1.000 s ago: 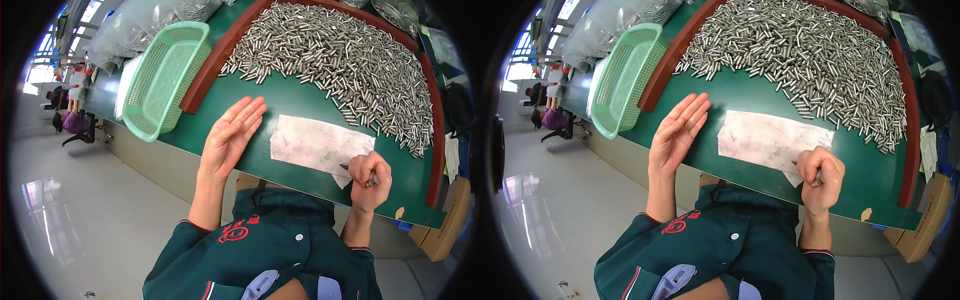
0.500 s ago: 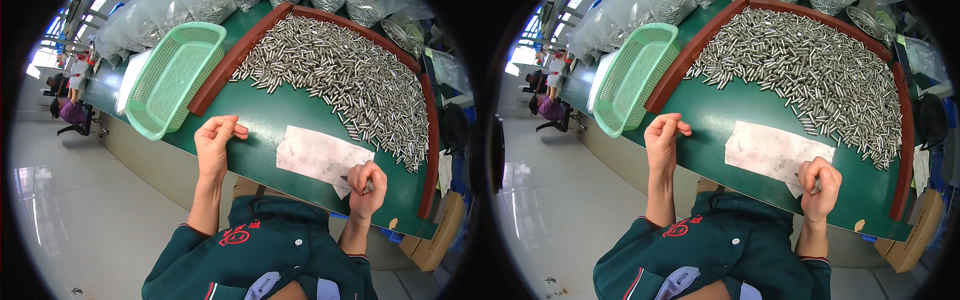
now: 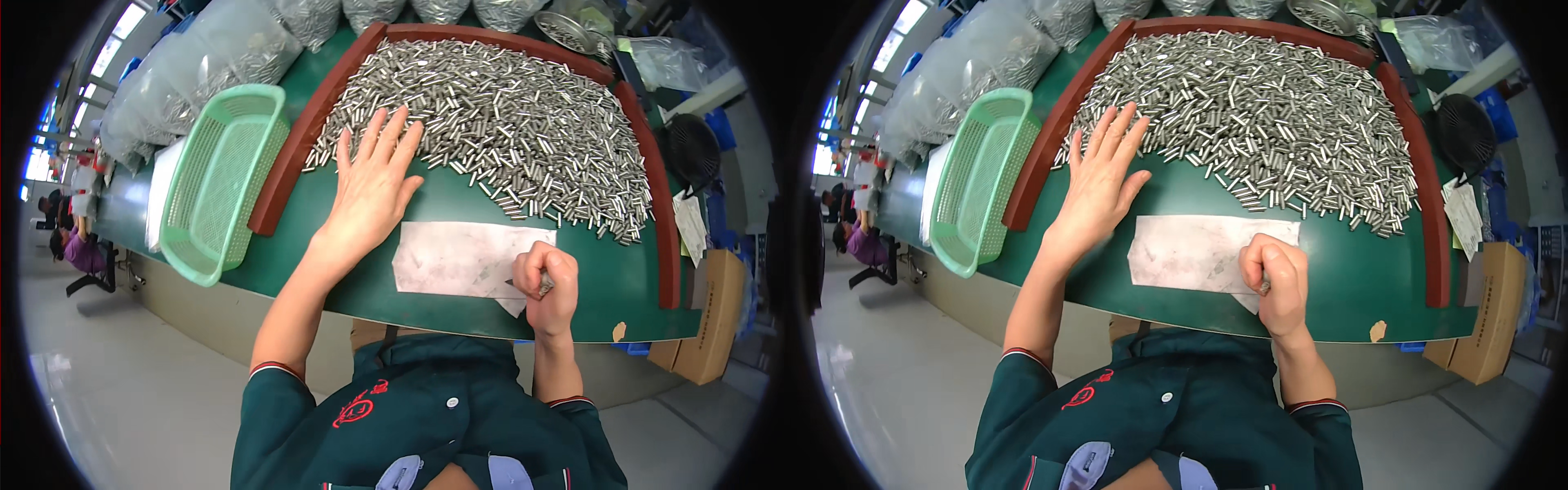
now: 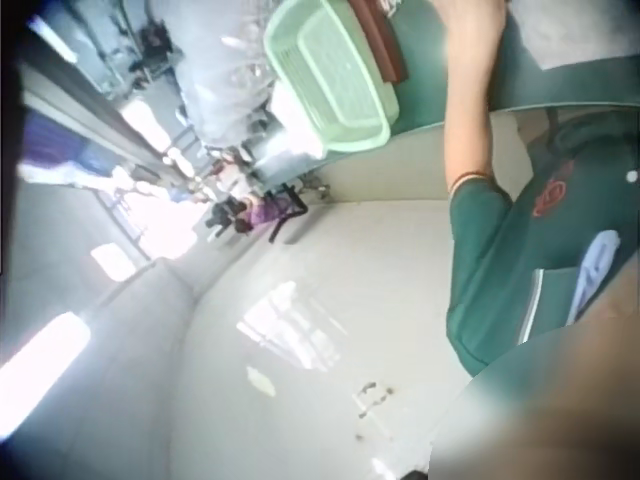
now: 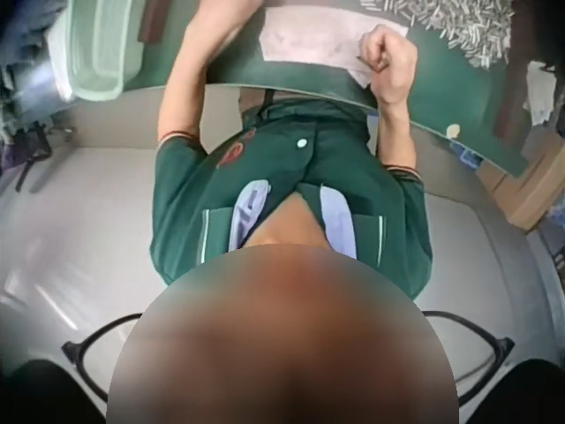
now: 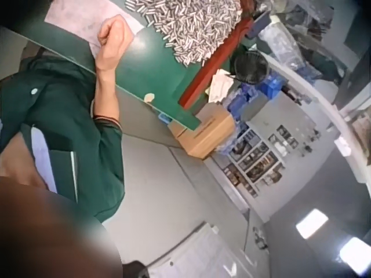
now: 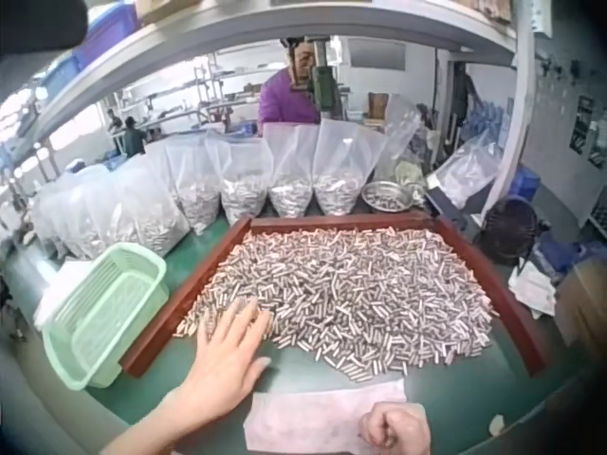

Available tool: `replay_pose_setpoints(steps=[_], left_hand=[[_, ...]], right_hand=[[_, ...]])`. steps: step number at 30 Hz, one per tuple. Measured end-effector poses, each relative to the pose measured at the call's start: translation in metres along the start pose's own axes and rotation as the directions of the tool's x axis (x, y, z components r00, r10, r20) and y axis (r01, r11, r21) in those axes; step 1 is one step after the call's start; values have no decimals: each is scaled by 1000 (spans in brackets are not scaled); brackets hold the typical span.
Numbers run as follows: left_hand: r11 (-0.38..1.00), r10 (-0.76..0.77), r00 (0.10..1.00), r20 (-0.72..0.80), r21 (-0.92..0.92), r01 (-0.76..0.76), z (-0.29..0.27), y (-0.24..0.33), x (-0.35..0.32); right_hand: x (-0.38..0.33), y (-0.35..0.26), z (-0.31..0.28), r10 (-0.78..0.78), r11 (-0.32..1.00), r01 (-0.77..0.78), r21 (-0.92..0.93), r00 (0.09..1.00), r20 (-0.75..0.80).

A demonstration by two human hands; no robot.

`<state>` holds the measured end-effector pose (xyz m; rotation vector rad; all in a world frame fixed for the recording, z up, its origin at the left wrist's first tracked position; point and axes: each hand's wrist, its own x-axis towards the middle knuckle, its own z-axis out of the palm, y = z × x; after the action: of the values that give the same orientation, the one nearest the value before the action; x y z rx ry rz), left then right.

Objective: Inspecting and deburring small metal pins at a factory workbench.

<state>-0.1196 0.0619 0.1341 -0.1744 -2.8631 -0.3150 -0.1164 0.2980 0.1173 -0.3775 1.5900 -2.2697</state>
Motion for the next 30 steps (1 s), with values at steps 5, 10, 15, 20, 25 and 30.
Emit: replay_pose_setpoints(steps=[5, 10, 15, 20, 25, 30], left_hand=[[978, 191, 971, -146, -52, -200, 29, 10, 68], [982, 187, 961, -203, 21, -187, 58, 9, 126], [981, 165, 971, -175, -77, -181, 66, 6, 129], [967, 239, 928, -286, -21, -255, 67, 10, 116], [967, 248, 938, -242, 8, -253, 63, 9, 95], [984, 176, 981, -84, 1, -176, 54, 9, 66]], right_hand=[[3, -1, -2, 39, 997, -39, 65, 999, -1], [7, 1, -1, -14, 994, 22, 110, 997, -72], [6, -2, -5, 22, 980, -16, 198, 999, -24], [4, 0, -4, -4, 993, 6, 115, 1000, -12], [3, 0, -6, -55, 991, 59, 120, 998, -43], [0, 0, -8, 11, 999, -12, 47, 1000, 17]])
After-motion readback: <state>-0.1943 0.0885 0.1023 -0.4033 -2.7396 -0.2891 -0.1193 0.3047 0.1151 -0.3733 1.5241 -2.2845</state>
